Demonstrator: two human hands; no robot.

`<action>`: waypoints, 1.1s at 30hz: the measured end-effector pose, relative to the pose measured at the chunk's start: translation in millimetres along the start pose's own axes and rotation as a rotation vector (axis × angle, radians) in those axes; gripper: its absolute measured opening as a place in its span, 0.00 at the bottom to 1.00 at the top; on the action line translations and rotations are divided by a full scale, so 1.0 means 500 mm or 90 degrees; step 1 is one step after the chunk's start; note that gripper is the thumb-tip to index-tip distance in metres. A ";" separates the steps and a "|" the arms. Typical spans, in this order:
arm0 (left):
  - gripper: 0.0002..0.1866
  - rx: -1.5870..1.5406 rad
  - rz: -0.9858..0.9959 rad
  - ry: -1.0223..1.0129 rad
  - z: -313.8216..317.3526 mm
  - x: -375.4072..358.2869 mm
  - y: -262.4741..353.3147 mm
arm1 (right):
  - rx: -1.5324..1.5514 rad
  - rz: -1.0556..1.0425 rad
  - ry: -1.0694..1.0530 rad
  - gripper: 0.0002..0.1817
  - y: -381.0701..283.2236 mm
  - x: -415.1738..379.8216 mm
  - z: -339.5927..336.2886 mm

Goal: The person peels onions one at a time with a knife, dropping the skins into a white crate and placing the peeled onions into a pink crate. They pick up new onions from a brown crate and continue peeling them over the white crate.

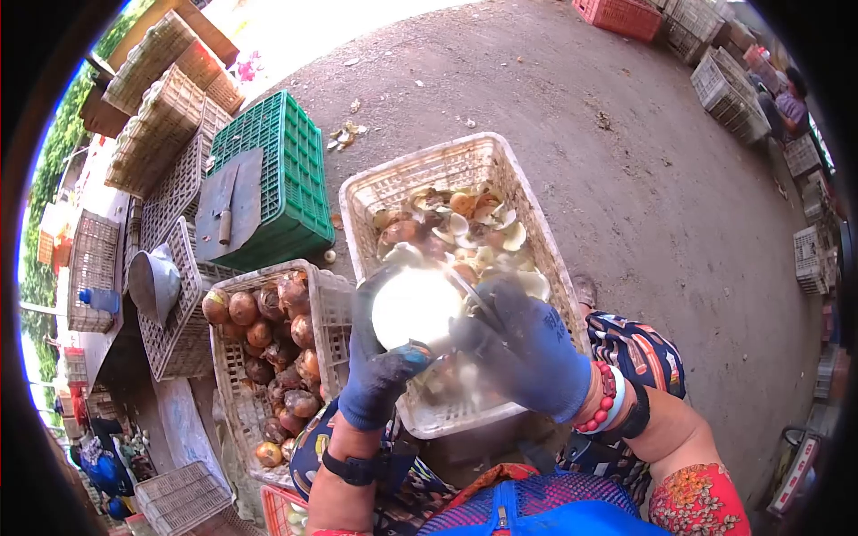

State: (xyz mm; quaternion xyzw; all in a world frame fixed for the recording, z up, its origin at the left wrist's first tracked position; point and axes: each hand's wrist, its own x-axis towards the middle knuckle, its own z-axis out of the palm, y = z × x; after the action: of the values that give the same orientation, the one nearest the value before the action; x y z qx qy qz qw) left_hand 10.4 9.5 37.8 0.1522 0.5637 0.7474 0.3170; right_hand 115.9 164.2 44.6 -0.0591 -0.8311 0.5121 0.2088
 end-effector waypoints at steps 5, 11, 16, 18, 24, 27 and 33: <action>0.53 0.109 0.050 0.042 -0.003 -0.007 -0.014 | 0.030 0.071 0.019 0.13 0.007 0.006 0.008; 0.48 -0.331 -0.051 -0.008 -0.035 -0.008 -0.019 | 0.360 0.481 -0.028 0.15 0.073 0.013 -0.034; 0.48 -0.676 -0.129 -0.050 -0.064 0.003 -0.060 | 0.699 0.750 0.157 0.23 0.061 0.031 -0.012; 0.51 -0.710 -0.143 -0.132 -0.070 0.008 -0.067 | 0.622 0.703 -0.018 0.22 0.062 0.008 0.004; 0.46 -0.100 -0.093 0.011 -0.077 -0.026 -0.086 | 0.268 0.250 -0.101 0.13 0.028 -0.026 0.015; 0.45 0.326 -0.018 -0.071 -0.105 -0.029 -0.126 | 0.112 0.091 -0.065 0.11 -0.016 -0.013 0.002; 0.53 -0.363 -0.166 -0.053 -0.044 -0.018 -0.057 | -0.004 0.035 -0.138 0.10 -0.038 -0.009 -0.026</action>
State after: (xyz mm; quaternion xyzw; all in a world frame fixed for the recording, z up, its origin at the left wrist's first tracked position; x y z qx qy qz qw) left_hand 12.9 -8.2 5.0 0.0140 0.3327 0.8215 0.4628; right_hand 127.5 164.8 65.3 -0.0271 -0.8483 0.5187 0.1033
